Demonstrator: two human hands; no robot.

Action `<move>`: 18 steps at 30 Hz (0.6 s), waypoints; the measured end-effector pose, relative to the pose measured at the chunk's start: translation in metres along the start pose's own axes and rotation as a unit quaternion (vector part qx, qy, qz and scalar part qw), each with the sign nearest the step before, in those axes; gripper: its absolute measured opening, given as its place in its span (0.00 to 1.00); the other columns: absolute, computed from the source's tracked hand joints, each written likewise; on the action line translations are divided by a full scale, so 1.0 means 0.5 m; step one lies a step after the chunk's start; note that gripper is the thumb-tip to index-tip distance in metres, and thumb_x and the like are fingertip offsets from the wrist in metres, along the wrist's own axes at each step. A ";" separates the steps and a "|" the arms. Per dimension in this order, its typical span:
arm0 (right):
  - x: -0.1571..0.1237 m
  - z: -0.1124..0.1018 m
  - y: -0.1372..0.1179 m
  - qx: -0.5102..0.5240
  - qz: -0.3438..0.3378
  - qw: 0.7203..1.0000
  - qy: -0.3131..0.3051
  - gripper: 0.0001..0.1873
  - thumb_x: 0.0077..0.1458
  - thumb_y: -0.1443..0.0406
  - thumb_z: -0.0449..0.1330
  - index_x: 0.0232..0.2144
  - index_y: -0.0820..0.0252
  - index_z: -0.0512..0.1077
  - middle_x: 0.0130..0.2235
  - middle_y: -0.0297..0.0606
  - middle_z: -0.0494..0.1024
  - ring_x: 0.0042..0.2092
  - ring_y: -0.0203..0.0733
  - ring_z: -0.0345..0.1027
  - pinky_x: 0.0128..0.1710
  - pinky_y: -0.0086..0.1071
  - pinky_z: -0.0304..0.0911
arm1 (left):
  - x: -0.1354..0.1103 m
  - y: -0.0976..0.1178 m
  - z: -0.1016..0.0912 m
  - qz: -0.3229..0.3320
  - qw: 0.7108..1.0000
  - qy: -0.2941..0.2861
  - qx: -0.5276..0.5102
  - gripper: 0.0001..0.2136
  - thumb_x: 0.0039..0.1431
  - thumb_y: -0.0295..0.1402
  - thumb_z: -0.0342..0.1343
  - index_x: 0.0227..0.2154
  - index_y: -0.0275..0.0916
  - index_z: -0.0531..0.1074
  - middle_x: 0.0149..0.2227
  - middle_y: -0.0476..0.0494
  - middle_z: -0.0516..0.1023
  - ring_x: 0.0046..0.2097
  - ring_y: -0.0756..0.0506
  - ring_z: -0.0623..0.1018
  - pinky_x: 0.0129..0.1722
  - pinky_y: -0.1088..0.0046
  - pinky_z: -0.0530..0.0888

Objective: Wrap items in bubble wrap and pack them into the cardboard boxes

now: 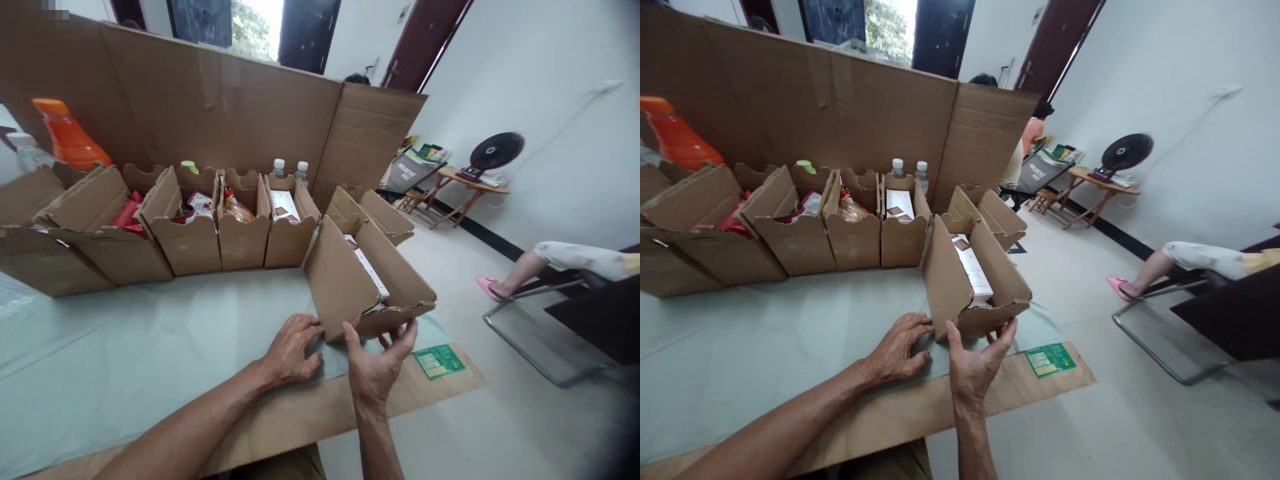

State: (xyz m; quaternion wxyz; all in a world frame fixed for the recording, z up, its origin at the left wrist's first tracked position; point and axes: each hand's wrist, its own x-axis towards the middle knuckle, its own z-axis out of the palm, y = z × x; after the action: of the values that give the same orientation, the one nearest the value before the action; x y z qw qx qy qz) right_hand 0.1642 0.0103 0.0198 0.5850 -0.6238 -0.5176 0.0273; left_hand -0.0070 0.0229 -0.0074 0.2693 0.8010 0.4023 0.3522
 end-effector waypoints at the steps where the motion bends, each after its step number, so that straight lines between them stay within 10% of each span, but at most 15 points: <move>1: -0.003 0.002 -0.001 0.000 0.004 1.000 0.002 0.63 0.50 0.46 0.72 0.73 0.59 0.42 0.68 0.61 0.60 0.65 0.63 0.63 0.60 0.56 0.65 | 0.000 0.000 0.001 0.003 1.000 0.007 -0.003 0.26 0.50 0.31 0.58 0.54 0.35 0.76 0.59 0.29 0.76 0.61 0.31 0.74 0.65 0.45 0.67; 11: 0.130 0.139 -0.011 -0.073 -0.037 0.995 -0.060 0.59 0.53 0.43 0.65 0.72 0.71 0.44 0.70 0.69 0.53 0.73 0.68 0.46 0.68 0.62 0.50 | 0.000 -0.006 0.007 0.015 0.998 0.058 -0.030 0.07 0.49 0.25 0.55 0.28 0.41 0.77 0.42 0.38 0.82 0.53 0.36 0.80 0.57 0.52 0.75; 18: 0.100 0.141 0.002 -0.107 -0.114 0.967 -0.199 0.35 0.61 0.54 0.58 0.67 0.60 0.60 0.66 0.58 0.66 0.67 0.61 0.58 0.63 0.58 0.59 | 0.003 -0.004 0.010 0.024 0.997 0.068 -0.030 0.08 0.49 0.25 0.56 0.31 0.41 0.77 0.42 0.39 0.82 0.52 0.37 0.80 0.58 0.52 0.75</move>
State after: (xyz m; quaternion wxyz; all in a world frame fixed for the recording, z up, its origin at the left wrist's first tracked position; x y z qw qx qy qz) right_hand 0.1428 0.0940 0.0258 0.3993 -0.6016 -0.6913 0.0287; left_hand -0.0035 0.0243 -0.0114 0.2569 0.7761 0.3898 0.4239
